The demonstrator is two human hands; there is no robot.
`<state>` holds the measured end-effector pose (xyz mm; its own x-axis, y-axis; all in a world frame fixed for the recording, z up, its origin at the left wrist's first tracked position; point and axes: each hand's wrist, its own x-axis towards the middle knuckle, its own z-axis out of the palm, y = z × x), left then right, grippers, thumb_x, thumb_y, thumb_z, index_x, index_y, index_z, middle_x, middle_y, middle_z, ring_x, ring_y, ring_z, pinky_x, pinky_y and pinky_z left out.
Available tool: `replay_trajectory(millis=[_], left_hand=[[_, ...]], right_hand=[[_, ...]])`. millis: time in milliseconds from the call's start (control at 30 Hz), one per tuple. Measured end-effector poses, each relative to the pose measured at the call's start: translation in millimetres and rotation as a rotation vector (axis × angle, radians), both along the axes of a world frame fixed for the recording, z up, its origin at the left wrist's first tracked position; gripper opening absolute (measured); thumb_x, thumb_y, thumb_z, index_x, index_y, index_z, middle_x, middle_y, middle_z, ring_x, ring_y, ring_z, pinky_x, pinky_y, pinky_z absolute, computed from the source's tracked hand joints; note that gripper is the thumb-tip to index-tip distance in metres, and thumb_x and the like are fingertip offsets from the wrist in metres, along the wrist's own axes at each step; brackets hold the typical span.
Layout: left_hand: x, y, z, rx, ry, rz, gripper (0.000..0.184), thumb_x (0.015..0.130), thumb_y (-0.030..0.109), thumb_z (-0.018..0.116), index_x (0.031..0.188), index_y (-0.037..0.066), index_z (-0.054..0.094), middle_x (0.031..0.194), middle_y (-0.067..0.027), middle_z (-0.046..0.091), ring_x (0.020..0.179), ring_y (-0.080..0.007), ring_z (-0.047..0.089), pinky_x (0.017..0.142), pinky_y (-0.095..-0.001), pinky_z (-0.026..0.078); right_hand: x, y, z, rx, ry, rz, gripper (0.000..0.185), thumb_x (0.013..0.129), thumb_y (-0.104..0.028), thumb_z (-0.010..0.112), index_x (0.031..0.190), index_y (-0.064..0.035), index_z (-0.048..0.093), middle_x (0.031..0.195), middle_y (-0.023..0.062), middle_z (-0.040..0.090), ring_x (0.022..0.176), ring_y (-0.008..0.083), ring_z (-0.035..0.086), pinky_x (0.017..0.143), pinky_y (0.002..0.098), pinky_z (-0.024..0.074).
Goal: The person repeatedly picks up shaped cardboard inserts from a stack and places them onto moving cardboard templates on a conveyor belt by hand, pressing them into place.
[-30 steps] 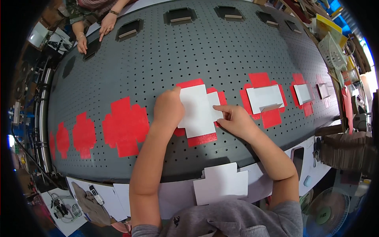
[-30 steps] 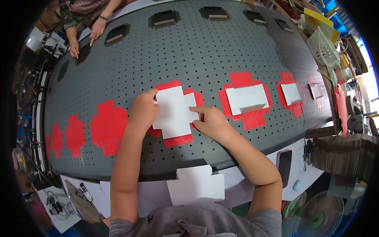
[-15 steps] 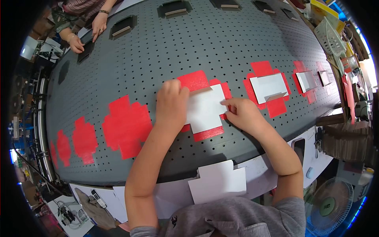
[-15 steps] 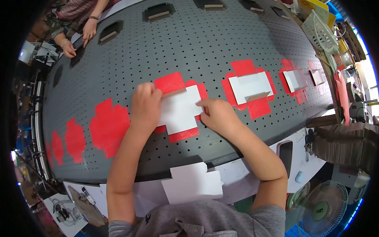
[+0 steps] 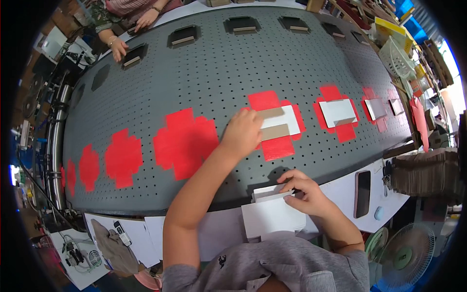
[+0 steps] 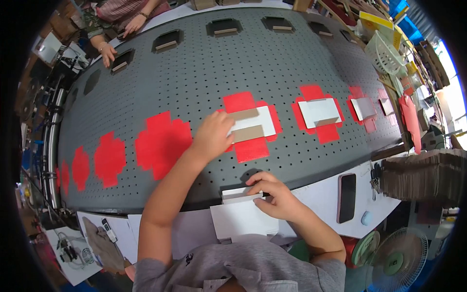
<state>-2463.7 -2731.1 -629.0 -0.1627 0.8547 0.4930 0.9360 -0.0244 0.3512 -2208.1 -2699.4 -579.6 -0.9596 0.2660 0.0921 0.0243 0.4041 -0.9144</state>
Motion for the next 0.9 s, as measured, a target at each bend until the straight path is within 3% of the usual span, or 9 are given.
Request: replay_trajectory(millis=[67,133,200,233,300,433,500,600,900], left_hand=[[13,-37,17,0.04,-0.296,-0.165,0.034,0.07,0.02,0.075,0.095,0.001,0.062,0.085,-0.0096,0.062,0.087,-0.0257,0.058,0.08,-0.0365,0.047],[0,-75,26,-0.479,-1.06,-0.406,0.035,0.072,0.018,0.075,0.1,0.001,0.061,0.087,-0.0079,0.064,0.088,-0.0194,0.061,0.079,-0.0339,0.048],[-19,-106,34,-0.359,-1.031,-0.423,0.034,0.073,0.014,0.074,0.103,0.002,0.061,0.092,-0.0074,0.065,0.089,-0.015,0.062,0.079,-0.0331,0.048],[-31,-116,27,-0.276,-0.932,-0.102,0.034,0.073,0.012,0.072,0.103,0.002,0.061,0.093,-0.0094,0.065,0.09,-0.0183,0.063,0.08,-0.0346,0.049],[-56,-134,21,-0.134,-0.652,0.37,0.032,0.073,0.008,0.068,0.104,0.0,0.061,0.096,-0.0136,0.066,0.091,-0.0259,0.064,0.081,-0.038,0.05],[-101,-148,5,-0.053,-0.255,0.652,0.03,0.073,-0.001,0.057,0.102,-0.003,0.06,0.095,-0.0203,0.065,0.088,-0.0381,0.062,0.075,-0.0446,0.049],[-112,-146,3,-0.095,-0.316,0.634,0.032,0.072,-0.002,0.056,0.104,-0.003,0.06,0.095,-0.0203,0.065,0.088,-0.038,0.062,0.075,-0.0445,0.049],[-114,-142,9,-0.173,-0.395,0.611,0.037,0.071,-0.004,0.054,0.107,-0.004,0.059,0.096,-0.0205,0.065,0.089,-0.0379,0.062,0.076,-0.0443,0.05],[-119,-134,6,-0.249,-0.434,0.543,0.043,0.071,-0.004,0.055,0.114,-0.004,0.056,0.097,-0.0222,0.064,0.095,-0.0374,0.061,0.08,-0.0442,0.049]], right_hand=[[-16,9,-7,0.0,0.054,-0.015,0.024,0.075,0.008,0.057,0.095,-0.0035,0.06,0.104,0.0091,0.055,0.097,0.0149,0.054,0.07,0.0254,0.0466],[-40,18,-21,-0.145,0.07,-0.168,0.02,0.076,0.008,0.059,0.088,-0.0062,0.052,0.099,0.0079,0.056,0.093,0.0113,0.055,0.071,0.0212,0.0444],[-78,30,-37,-0.245,0.037,-0.31,0.019,0.081,0.003,0.062,0.094,-0.0059,0.051,0.091,0.0046,0.056,0.083,0.0098,0.057,0.069,0.0219,0.0448],[-98,29,-32,-0.251,0.04,-0.285,0.019,0.081,0.003,0.062,0.094,-0.0059,0.051,0.091,0.0046,0.056,0.083,0.0098,0.057,0.069,0.0219,0.0448],[-138,17,-16,-0.529,-0.3,-0.127,0.018,0.085,-0.002,0.064,0.098,-0.0047,0.051,0.084,0.0016,0.056,0.072,0.0085,0.057,0.065,0.0222,0.0449],[-191,-5,-32,-0.339,-0.281,0.185,0.035,0.086,-0.004,0.062,0.12,0.001,0.052,0.071,-0.0006,0.048,0.064,0.0082,0.052,0.059,0.0246,0.0438],[-205,-8,-35,-0.073,-0.338,0.087,0.035,0.087,0.001,0.059,0.122,0.0031,0.054,0.071,-0.0043,0.042,0.064,0.0038,0.047,0.056,0.0208,0.0412],[-207,-7,-41,0.012,-0.333,0.039,0.03,0.086,0.002,0.059,0.116,0.0044,0.058,0.071,-0.004,0.044,0.062,0.0034,0.044,0.056,0.0209,0.0403],[-203,-9,-47,0.007,-0.326,-0.061,0.031,0.085,-0.001,0.059,0.116,0.0042,0.061,0.066,-0.0056,0.045,0.059,0.0031,0.044,0.055,0.0214,0.0406]])
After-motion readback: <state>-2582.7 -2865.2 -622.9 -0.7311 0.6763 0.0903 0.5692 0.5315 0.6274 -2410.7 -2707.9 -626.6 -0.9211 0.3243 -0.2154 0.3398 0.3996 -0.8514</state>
